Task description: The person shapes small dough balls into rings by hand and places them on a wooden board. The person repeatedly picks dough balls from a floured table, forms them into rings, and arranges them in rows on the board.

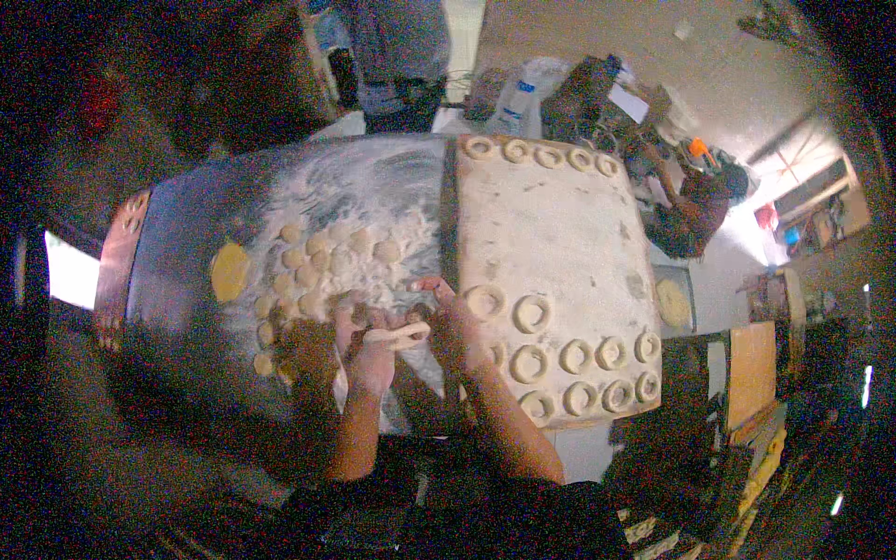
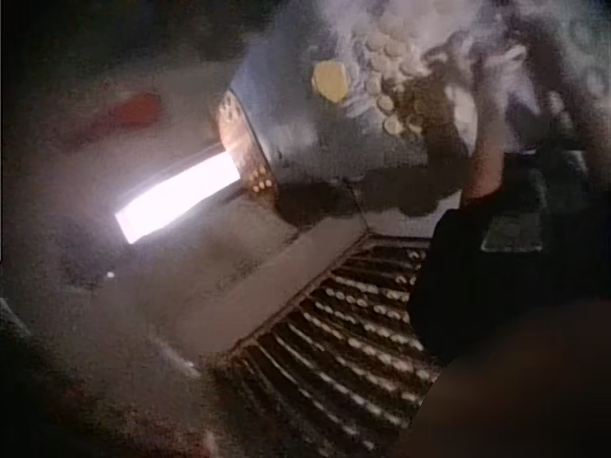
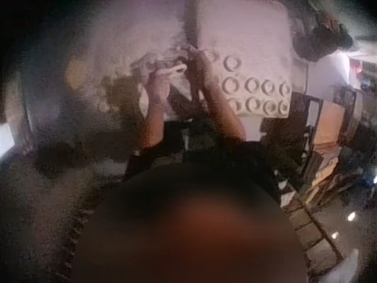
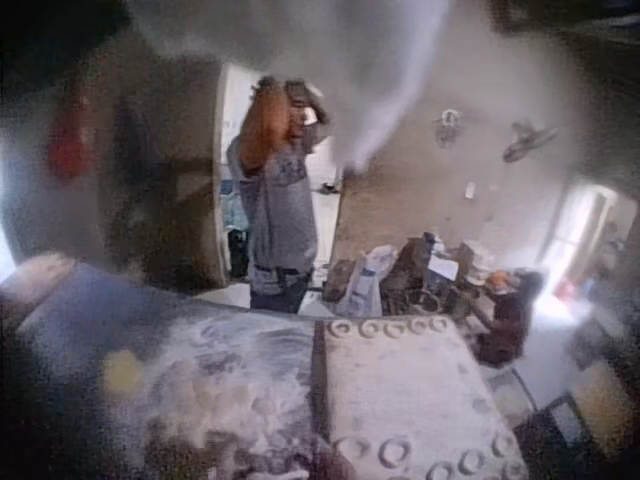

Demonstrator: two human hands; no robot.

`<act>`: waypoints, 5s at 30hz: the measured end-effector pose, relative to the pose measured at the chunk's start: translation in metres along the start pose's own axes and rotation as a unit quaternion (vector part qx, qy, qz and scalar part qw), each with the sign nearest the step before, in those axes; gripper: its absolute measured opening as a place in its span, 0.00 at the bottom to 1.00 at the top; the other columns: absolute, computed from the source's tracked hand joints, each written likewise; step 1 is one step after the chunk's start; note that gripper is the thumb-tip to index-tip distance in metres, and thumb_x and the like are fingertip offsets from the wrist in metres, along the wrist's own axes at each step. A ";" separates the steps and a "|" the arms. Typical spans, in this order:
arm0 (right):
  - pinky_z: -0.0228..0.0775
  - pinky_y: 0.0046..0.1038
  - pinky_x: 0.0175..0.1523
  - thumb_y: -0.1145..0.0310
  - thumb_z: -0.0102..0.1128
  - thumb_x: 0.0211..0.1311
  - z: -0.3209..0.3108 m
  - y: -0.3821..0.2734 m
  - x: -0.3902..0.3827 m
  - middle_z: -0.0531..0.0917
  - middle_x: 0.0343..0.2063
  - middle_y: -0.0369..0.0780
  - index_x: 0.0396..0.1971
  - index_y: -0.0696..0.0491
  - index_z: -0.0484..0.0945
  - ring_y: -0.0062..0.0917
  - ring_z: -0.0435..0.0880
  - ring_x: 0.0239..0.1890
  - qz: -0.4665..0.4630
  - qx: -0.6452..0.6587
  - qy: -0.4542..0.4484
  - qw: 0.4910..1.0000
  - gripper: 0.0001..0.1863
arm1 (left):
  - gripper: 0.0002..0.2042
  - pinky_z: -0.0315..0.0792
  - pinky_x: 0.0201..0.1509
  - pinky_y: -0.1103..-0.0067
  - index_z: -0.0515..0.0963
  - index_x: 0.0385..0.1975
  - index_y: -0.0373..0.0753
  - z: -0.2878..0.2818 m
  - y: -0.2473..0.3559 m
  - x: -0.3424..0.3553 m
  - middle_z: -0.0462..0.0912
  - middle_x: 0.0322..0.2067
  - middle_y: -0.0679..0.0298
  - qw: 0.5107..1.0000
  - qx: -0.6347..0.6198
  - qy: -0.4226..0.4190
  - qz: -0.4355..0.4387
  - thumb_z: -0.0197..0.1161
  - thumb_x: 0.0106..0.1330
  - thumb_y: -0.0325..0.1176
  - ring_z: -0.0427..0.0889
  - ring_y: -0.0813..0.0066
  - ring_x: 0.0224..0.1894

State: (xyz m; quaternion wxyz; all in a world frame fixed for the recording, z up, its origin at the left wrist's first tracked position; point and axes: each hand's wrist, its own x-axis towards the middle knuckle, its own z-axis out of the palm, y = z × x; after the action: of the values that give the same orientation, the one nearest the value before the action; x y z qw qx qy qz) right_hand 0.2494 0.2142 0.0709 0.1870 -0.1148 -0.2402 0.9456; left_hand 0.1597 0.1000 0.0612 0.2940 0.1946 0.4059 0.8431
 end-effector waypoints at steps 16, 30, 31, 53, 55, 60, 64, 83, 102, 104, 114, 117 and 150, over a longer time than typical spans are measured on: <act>0.66 0.23 0.27 0.56 0.45 0.76 -0.073 -0.117 -0.105 0.76 0.25 0.35 0.58 0.47 0.62 0.19 0.74 0.24 -0.145 -0.454 0.098 0.874 0.18 | 0.12 0.75 0.40 0.66 0.72 0.44 0.35 0.157 -0.092 -0.020 0.80 0.32 0.52 0.859 0.480 -0.128 0.127 0.47 0.78 0.38 0.82 0.53 0.34; 0.61 0.20 0.23 0.48 0.35 0.78 -0.099 -0.179 -0.138 0.73 0.13 0.33 0.61 0.47 0.62 0.18 0.68 0.14 -0.224 -0.370 0.156 0.888 0.22 | 0.10 0.73 0.34 0.60 0.68 0.45 0.36 0.217 -0.134 -0.017 0.79 0.30 0.46 0.850 0.472 -0.230 0.028 0.43 0.79 0.36 0.82 0.43 0.33; 0.61 0.20 0.23 0.51 0.37 0.78 -0.098 -0.181 -0.140 0.74 0.14 0.33 0.62 0.47 0.61 0.18 0.68 0.15 -0.224 -0.223 0.104 0.943 0.22 | 0.11 0.73 0.36 0.61 0.68 0.45 0.36 0.220 -0.140 -0.014 0.78 0.30 0.45 0.887 0.398 -0.222 0.073 0.42 0.80 0.36 0.82 0.45 0.32; 0.59 0.55 0.64 0.43 0.62 0.57 -0.152 -0.185 -0.100 0.80 0.49 0.54 0.71 0.46 0.57 0.47 0.76 0.57 0.062 -0.775 0.403 0.483 0.45 | 0.39 0.62 0.63 0.46 0.58 0.69 0.44 0.199 -0.165 0.030 0.67 0.58 0.43 0.587 0.753 -0.295 -0.041 0.66 0.58 0.45 0.67 0.40 0.63; 0.64 0.48 0.61 0.47 0.63 0.59 -0.136 -0.176 -0.093 0.83 0.40 0.49 0.66 0.49 0.64 0.44 0.79 0.50 0.079 -0.814 0.377 0.435 0.38 | 0.35 0.67 0.60 0.46 0.61 0.67 0.44 0.187 -0.156 0.025 0.69 0.57 0.42 0.649 0.714 -0.261 -0.009 0.65 0.59 0.42 0.70 0.37 0.60; 0.74 0.39 0.51 0.62 0.70 0.58 -0.091 -0.121 -0.029 0.84 0.29 0.44 0.54 0.51 0.76 0.42 0.83 0.42 -0.101 -0.741 0.254 0.614 0.24 | 0.32 0.65 0.61 0.44 0.59 0.66 0.39 0.089 -0.108 0.023 0.70 0.58 0.37 0.762 0.632 -0.135 0.046 0.61 0.65 0.40 0.72 0.36 0.59; 0.76 0.42 0.49 0.56 0.55 0.66 -0.058 -0.043 0.090 0.86 0.38 0.53 0.42 0.56 0.82 0.48 0.85 0.44 -0.042 -0.830 0.068 0.552 0.19 | 0.24 0.75 0.52 0.55 0.64 0.62 0.38 -0.024 -0.064 0.039 0.78 0.48 0.37 0.812 0.583 -0.014 0.021 0.59 0.68 0.37 0.79 0.36 0.49; 0.79 0.34 0.44 0.81 0.65 0.56 0.062 0.040 0.081 0.80 0.42 0.41 0.54 0.51 0.64 0.31 0.84 0.44 0.044 -0.471 0.010 0.881 0.28 | 0.16 0.77 0.42 0.74 0.83 0.43 0.34 -0.100 0.082 0.046 0.87 0.34 0.56 0.918 0.391 -0.066 -0.026 0.70 0.62 0.39 0.86 0.70 0.37; 0.69 0.29 0.47 0.58 0.46 0.75 0.037 0.038 0.028 0.79 0.30 0.35 0.59 0.51 0.66 0.24 0.79 0.39 -0.027 -0.518 0.037 0.854 0.19 | 0.16 0.72 0.43 0.74 0.68 0.52 0.34 -0.048 -0.002 0.014 0.75 0.34 0.62 0.948 0.309 0.023 0.068 0.54 0.74 0.40 0.75 0.72 0.38; 0.69 0.32 0.50 0.55 0.46 0.76 0.030 0.023 0.015 0.79 0.30 0.37 0.60 0.50 0.65 0.24 0.78 0.41 -0.043 -0.228 0.162 0.959 0.21 | 0.16 0.71 0.43 0.73 0.68 0.51 0.34 -0.035 -0.034 0.011 0.75 0.34 0.60 0.917 0.387 0.011 0.093 0.51 0.75 0.42 0.75 0.71 0.37; 0.64 0.26 0.29 0.43 0.39 0.75 -0.035 -0.102 -0.086 0.67 0.18 0.31 0.56 0.46 0.61 0.18 0.67 0.22 -0.135 -0.307 0.126 0.934 0.24 | 0.12 0.73 0.48 0.66 0.70 0.44 0.36 0.133 -0.089 -0.013 0.79 0.38 0.57 0.900 0.421 -0.070 0.092 0.45 0.76 0.38 0.79 0.60 0.40; 0.63 0.23 0.29 0.51 0.40 0.77 -0.060 -0.136 -0.106 0.66 0.16 0.29 0.54 0.44 0.63 0.17 0.64 0.18 -0.196 -0.198 0.244 0.929 0.16 | 0.12 0.74 0.41 0.64 0.71 0.44 0.36 0.183 -0.087 -0.010 0.81 0.34 0.51 0.883 0.431 -0.162 0.093 0.48 0.76 0.39 0.82 0.52 0.37; 0.72 0.45 0.54 0.37 0.61 0.58 -0.232 -0.258 -0.142 0.76 0.56 0.56 0.68 0.55 0.57 0.49 0.82 0.50 -0.145 -0.722 0.458 0.498 0.48 | 0.38 0.57 0.65 0.44 0.53 0.71 0.42 0.279 -0.203 0.045 0.66 0.59 0.38 0.619 0.729 -0.292 -0.032 0.59 0.65 0.49 0.67 0.35 0.62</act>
State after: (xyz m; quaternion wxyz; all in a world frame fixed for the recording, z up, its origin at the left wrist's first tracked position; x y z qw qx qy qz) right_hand 0.5255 0.4620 0.0183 0.2575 -0.5907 -0.7330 0.2182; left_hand 0.3523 0.3894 0.0692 0.1853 0.5679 0.7858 0.1600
